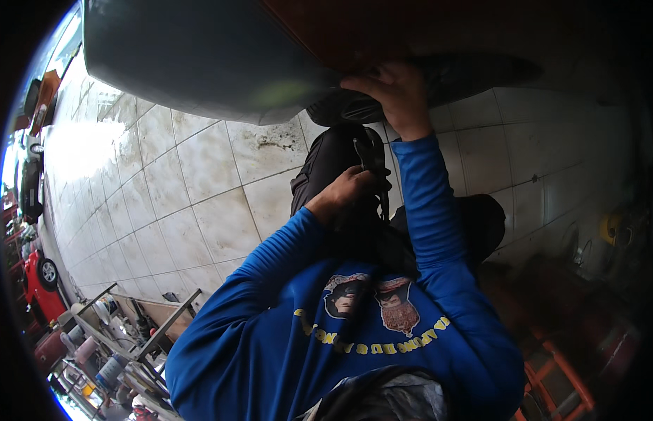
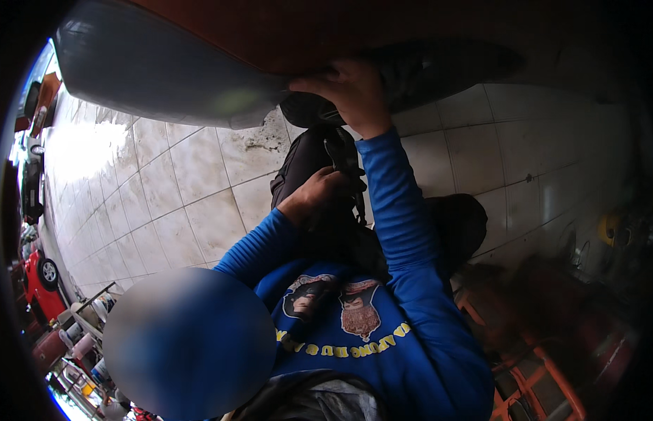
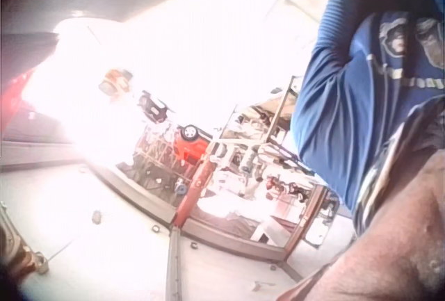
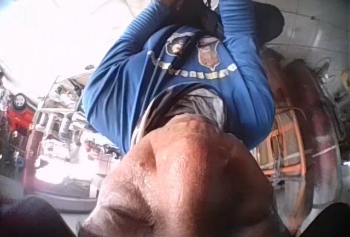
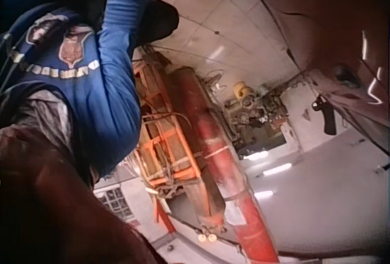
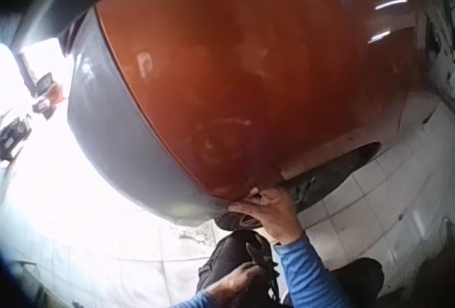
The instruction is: The person uses a hammer and a metal bar to adjust and align the rear bumper of a car. They repeatedly tap and pry at the bumper's edge and underside, then use pliers to manipulate a component under the bumper.
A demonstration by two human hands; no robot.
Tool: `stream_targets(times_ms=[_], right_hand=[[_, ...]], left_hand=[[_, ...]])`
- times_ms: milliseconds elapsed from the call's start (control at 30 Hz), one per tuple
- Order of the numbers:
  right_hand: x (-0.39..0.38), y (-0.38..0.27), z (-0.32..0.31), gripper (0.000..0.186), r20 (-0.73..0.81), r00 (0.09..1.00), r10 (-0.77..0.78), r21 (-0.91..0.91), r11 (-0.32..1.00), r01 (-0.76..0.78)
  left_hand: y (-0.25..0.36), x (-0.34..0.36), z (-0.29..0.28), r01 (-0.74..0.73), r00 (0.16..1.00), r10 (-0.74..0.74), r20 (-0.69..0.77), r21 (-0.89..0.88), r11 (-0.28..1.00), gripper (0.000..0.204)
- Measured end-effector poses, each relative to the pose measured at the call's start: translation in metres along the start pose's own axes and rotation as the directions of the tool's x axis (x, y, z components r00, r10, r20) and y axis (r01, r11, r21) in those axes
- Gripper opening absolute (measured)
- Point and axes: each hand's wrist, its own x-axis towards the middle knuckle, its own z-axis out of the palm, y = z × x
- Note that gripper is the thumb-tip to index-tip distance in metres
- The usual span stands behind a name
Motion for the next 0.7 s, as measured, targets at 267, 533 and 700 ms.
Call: stream_targets(times_ms=[267, 533, 700], right_hand=[[-0.02, 0.033, -0.011, 0.024, 0.065, 0.977, 0.201, 0.07, 0.976, -0.206], [-0.026, 0.046, 0.003, 0.033, -0.025, 0.981, 0.193, 0.341, 0.924, -0.173], [-0.014, 0.027, 0.025, 0.047, 0.012, 0.994, 0.111, 0.528, 0.843, -0.101]], left_hand=[[-0.017, 0.021, -0.006, -0.102, 0.993, 0.097, -0.074, -0.069, 0.992, 0.041], [-0.002, 0.011, 0.001, 0.021, 0.989, -0.001, -0.149, 0.133, 0.991, 0.04], [-0.01, 0.015, -0.007, -0.061, 0.994, 0.066, -0.083, 0.063, 0.996, 0.043]])
